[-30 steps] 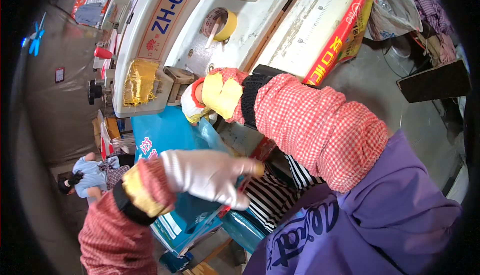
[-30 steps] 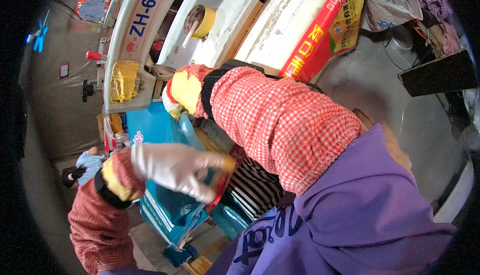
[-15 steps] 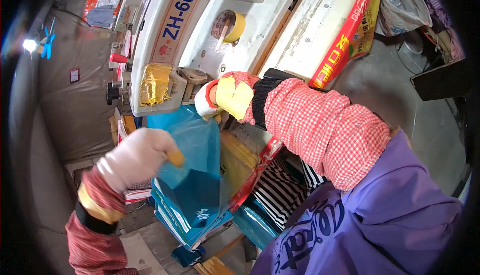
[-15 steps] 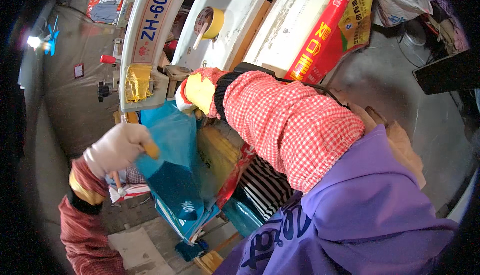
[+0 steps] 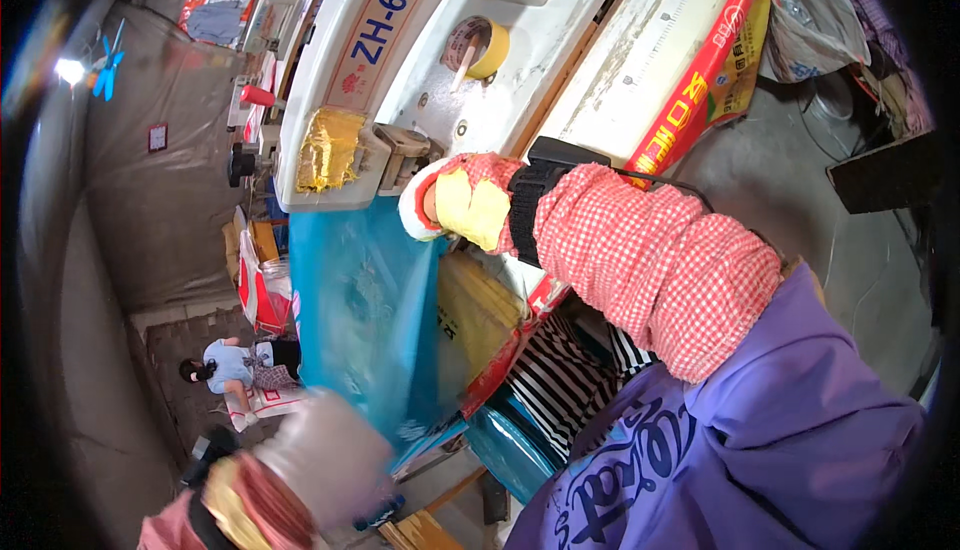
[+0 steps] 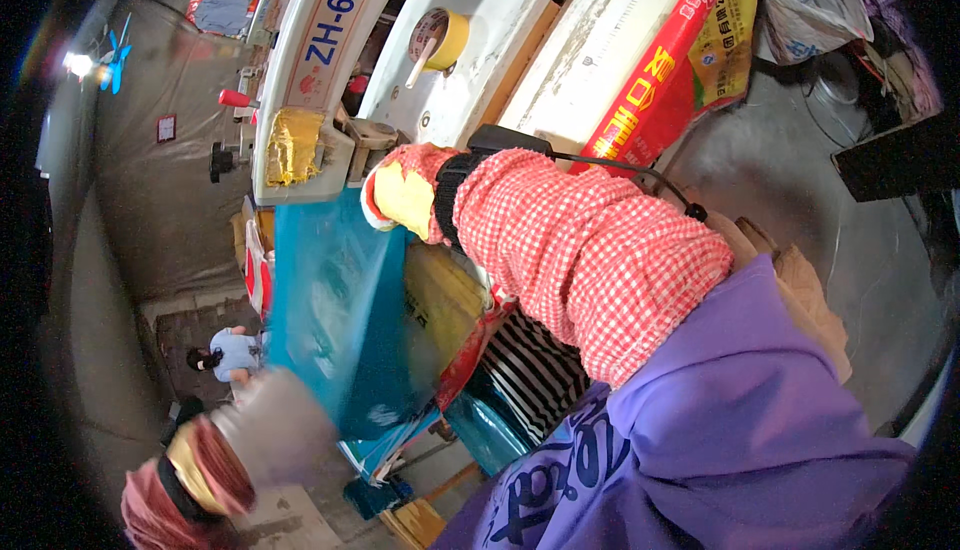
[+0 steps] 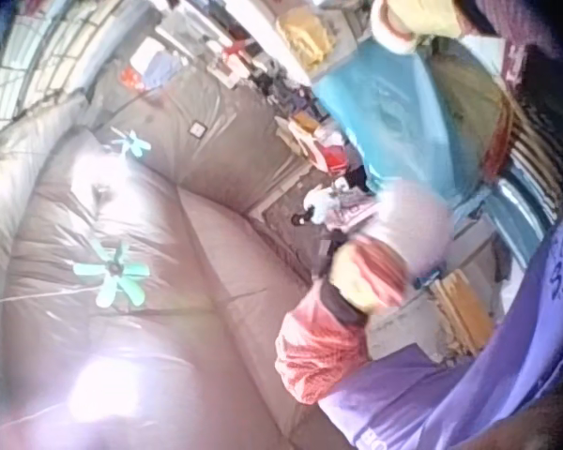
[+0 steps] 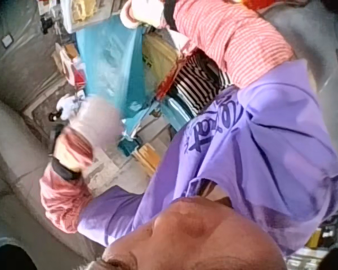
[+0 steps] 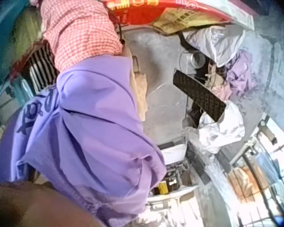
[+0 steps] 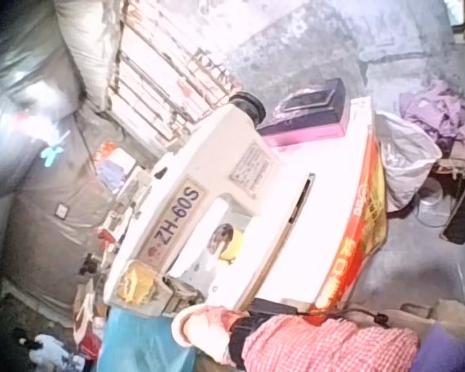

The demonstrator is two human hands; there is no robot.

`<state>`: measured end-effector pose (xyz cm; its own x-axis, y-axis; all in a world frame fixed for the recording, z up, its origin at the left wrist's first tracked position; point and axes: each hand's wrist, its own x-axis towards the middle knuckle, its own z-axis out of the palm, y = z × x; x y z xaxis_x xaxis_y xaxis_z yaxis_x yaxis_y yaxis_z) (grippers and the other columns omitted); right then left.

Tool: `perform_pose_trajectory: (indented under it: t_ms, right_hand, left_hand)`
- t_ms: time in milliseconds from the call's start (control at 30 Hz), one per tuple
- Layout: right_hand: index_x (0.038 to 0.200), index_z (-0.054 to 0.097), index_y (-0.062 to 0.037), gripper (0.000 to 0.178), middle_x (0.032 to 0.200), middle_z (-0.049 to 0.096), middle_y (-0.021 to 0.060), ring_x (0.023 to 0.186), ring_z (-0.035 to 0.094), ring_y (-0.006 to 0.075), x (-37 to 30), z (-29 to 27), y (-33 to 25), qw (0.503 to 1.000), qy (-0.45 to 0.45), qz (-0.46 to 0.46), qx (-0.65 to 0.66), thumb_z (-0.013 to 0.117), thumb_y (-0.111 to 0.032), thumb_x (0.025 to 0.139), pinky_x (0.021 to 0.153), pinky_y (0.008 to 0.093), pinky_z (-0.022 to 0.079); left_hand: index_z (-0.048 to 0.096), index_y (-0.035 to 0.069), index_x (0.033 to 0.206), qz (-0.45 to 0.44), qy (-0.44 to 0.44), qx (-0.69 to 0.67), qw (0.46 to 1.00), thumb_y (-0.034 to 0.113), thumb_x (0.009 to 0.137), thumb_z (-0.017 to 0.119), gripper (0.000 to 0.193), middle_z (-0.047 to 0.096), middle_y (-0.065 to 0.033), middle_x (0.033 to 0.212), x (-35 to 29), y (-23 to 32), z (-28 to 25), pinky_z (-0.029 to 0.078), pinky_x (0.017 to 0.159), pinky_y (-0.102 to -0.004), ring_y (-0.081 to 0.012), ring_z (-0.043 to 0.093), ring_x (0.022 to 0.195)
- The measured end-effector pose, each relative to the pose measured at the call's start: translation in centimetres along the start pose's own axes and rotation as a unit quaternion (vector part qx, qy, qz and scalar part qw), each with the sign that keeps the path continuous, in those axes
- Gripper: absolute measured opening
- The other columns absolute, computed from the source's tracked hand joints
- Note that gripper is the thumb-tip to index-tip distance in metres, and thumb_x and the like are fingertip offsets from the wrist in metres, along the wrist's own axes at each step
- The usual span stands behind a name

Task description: Processing and sewing large green agricultural bags using an industrial sewing machine.

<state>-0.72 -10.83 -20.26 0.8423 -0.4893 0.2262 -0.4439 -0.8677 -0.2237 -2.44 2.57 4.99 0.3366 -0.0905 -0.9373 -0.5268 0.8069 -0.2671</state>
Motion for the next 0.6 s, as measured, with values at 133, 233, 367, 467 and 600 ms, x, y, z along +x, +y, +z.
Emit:
perform_pose_trajectory:
  t_ms: [133, 233, 367, 467, 600]
  right_hand:
    - [0.072, 0.067, -0.0132, 0.015, 0.080, 0.061, 0.0006, 0.085, 0.055, 0.0233, -0.3, -1.9, -3.3, 0.995, 0.053, 0.019, -0.088, 0.060, -0.026, 0.066, 0.067, 0.0460, 0.046]
    - [0.073, 0.067, -0.0133, 0.016, 0.080, 0.061, 0.0015, 0.085, 0.055, 0.0244, -1.3, -1.8, -3.6, 0.995, 0.080, 0.013, -0.063, 0.059, -0.026, 0.066, 0.067, 0.0460, 0.046]
    - [0.081, 0.065, -0.0115, 0.020, 0.083, 0.062, 0.0066, 0.080, 0.058, 0.0285, -2.8, -1.0, -3.6, 0.980, 0.145, -0.011, 0.133, 0.057, -0.026, 0.071, 0.067, 0.0438, 0.047]
    - [0.087, 0.064, -0.0102, 0.023, 0.085, 0.064, 0.0105, 0.077, 0.060, 0.0315, -4.4, -1.2, -3.7, 0.939, 0.197, -0.026, 0.280, 0.055, -0.027, 0.075, 0.066, 0.0421, 0.049]
    - [0.098, 0.058, -0.0038, 0.031, 0.089, 0.064, 0.0169, 0.077, 0.062, 0.0337, -5.7, -2.7, -3.7, 0.863, 0.214, 0.052, 0.455, 0.057, -0.027, 0.078, 0.068, 0.0401, 0.050]
  left_hand:
    - [0.065, 0.005, 0.060, 0.144, 0.295, -0.072, 0.942, 0.017, 0.063, 0.058, 0.014, 0.058, -0.0074, 0.058, 3.5, 4.5, -1.3, 0.047, 0.063, -0.0348, -0.0262, 0.058, 0.067]
    - [0.064, 0.010, 0.057, 0.297, 0.268, -0.027, 0.916, 0.021, 0.062, 0.058, 0.013, 0.057, -0.0069, 0.056, 7.1, 4.9, -1.9, 0.045, 0.058, -0.0357, -0.0251, 0.055, 0.060]
    - [0.060, 0.005, 0.074, 0.220, 0.225, -0.240, 0.918, 0.035, 0.083, 0.050, 0.033, 0.059, -0.0135, 0.065, 9.1, 3.4, -1.7, 0.048, 0.065, -0.0414, -0.0331, 0.060, 0.072]
    - [0.059, 0.005, 0.081, 0.181, 0.268, -0.272, 0.906, 0.037, 0.082, 0.051, 0.034, 0.060, -0.0142, 0.069, 9.1, 3.2, -0.6, 0.048, 0.066, -0.0408, -0.0330, 0.060, 0.071]
    - [0.060, 0.006, 0.079, 0.152, 0.282, -0.287, 0.903, 0.035, 0.083, 0.051, 0.031, 0.059, -0.0117, 0.072, 8.6, 3.3, 0.8, 0.049, 0.063, -0.0403, -0.0314, 0.060, 0.069]
